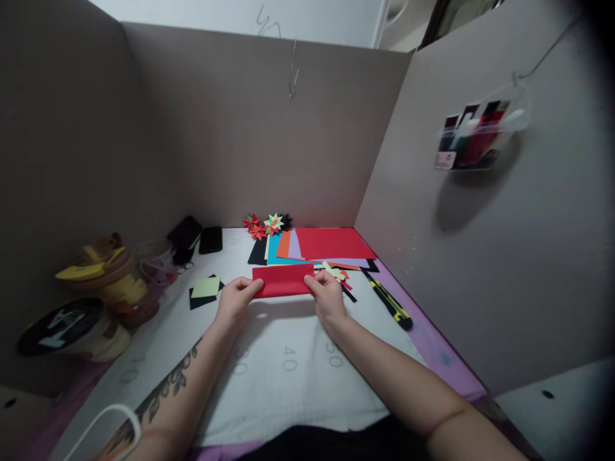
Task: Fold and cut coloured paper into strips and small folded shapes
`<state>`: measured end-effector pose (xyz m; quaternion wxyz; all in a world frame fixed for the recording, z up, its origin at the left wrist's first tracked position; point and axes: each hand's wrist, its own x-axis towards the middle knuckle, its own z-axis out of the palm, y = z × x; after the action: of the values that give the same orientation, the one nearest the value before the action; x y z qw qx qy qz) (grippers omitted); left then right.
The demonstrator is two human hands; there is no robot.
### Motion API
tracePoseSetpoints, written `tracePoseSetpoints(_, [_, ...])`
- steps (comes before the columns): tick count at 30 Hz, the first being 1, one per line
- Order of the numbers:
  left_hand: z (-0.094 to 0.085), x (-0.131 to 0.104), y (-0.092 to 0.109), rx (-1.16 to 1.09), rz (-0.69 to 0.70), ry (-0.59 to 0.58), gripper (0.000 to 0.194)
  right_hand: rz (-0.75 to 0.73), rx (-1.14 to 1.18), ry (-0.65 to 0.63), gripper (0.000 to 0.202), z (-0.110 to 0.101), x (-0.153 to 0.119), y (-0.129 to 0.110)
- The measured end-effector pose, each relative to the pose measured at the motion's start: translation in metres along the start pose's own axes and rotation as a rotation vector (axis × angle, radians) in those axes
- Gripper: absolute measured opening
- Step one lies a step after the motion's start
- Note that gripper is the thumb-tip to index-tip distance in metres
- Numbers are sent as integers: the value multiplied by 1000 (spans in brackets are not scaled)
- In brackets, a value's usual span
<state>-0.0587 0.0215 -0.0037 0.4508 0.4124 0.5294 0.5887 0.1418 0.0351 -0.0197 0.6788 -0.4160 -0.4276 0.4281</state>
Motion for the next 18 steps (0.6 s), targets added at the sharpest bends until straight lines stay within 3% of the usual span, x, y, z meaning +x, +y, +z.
tracePoseSetpoints(18, [-2, 2, -5, -71, 76, -9, 33, -27, 22, -19, 35, -2, -2, 0])
